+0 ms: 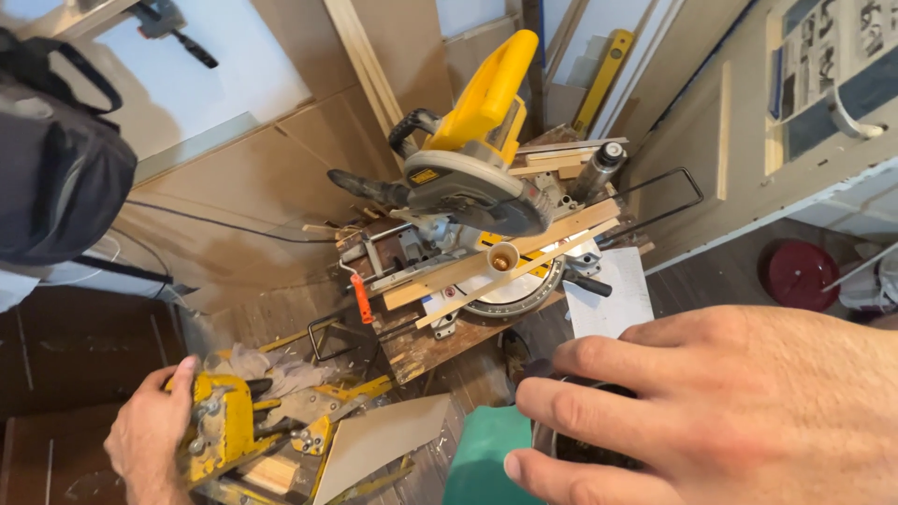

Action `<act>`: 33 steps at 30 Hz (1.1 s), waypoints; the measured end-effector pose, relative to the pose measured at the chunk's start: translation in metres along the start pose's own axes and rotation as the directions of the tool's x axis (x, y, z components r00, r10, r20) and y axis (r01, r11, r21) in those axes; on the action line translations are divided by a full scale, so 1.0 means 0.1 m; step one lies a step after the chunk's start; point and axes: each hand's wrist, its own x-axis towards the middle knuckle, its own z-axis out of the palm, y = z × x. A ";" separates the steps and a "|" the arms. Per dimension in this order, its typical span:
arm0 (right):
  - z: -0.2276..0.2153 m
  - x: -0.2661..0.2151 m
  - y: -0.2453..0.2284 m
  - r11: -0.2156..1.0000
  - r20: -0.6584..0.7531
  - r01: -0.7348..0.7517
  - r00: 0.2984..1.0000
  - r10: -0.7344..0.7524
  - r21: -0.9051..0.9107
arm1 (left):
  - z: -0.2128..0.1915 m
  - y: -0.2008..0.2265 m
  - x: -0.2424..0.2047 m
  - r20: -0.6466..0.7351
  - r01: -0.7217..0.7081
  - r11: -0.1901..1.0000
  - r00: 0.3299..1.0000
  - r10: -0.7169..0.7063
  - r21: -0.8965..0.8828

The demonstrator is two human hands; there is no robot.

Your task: The person cleans a picture frame with a cloth, then applies wood glue to the mitered corners of thin wooden strips to assemble a frame.

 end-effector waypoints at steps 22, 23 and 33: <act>0.66 -1.43 0.97 0.743 -0.006 -0.630 0.763 0.646 -0.226 | 0.89 -0.61 0.69 -0.335 -0.185 0.910 0.940 0.055 -0.370; 0.74 -1.43 1.16 0.748 -0.005 -0.628 0.767 0.642 -0.213 | 0.86 -0.60 0.64 -0.335 -0.176 0.916 0.941 0.049 -0.361; 2.63 -1.35 3.14 0.293 0.233 -0.955 0.294 0.927 0.040 | 0.72 -0.57 0.44 -0.344 -0.216 0.947 0.930 0.126 -0.237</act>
